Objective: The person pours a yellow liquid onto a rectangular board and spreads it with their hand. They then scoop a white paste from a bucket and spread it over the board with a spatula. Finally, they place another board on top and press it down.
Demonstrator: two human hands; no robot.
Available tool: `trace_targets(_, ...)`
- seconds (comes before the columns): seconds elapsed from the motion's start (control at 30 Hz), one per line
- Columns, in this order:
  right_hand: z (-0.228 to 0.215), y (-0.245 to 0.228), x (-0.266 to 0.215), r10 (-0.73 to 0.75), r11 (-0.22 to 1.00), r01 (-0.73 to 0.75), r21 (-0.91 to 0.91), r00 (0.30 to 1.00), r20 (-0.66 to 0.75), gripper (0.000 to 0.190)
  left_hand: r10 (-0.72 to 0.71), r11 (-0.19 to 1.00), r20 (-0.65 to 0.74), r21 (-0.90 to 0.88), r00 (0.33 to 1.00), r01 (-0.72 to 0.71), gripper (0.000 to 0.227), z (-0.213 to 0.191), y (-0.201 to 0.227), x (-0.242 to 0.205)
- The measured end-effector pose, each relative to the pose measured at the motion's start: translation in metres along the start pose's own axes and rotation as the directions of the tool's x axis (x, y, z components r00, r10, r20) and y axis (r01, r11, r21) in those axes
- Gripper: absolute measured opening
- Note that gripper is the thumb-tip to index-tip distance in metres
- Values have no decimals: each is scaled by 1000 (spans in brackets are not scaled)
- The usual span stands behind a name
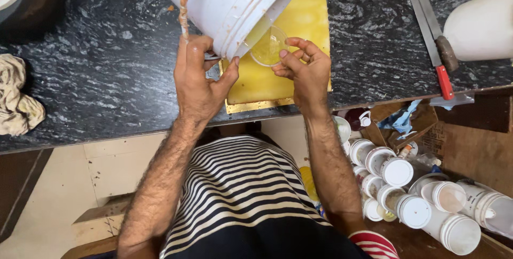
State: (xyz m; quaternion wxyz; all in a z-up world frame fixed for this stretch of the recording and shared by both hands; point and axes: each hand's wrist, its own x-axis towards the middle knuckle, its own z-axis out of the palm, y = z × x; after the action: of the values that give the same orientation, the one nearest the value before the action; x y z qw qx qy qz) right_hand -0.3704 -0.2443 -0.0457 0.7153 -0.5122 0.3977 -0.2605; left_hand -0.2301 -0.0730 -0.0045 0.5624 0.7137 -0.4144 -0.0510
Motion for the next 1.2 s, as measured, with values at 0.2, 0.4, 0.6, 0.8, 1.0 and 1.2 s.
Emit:
trace_targets(0.2,0,1,4,0,1000,0,13,1000,9,29,82,991,12,103,997,-83,48,-4,3,-1)
trace_targets(0.4,-2,-2,4,-1,1000,0,20,1000,29,34,128,974,38,182,991,-133,52,-6,1,-1)
trace_targets(0.6,-4,-4,5,13,999,-15,34,999,41,34,162,966,62,194,985,-171,54,-6,0,-1)
trace_targets(0.8,-10,-4,10,-17,999,16,32,999,43,33,221,942,111,234,969,-242,53,-3,0,-1)
trace_targets(1.0,-26,8,20,-136,989,134,55,990,28,24,363,884,197,237,911,-404,40,-4,4,6)
trace_targets(1.2,-53,26,32,-268,957,234,174,941,208,28,520,798,214,222,827,-560,23,-14,16,18)
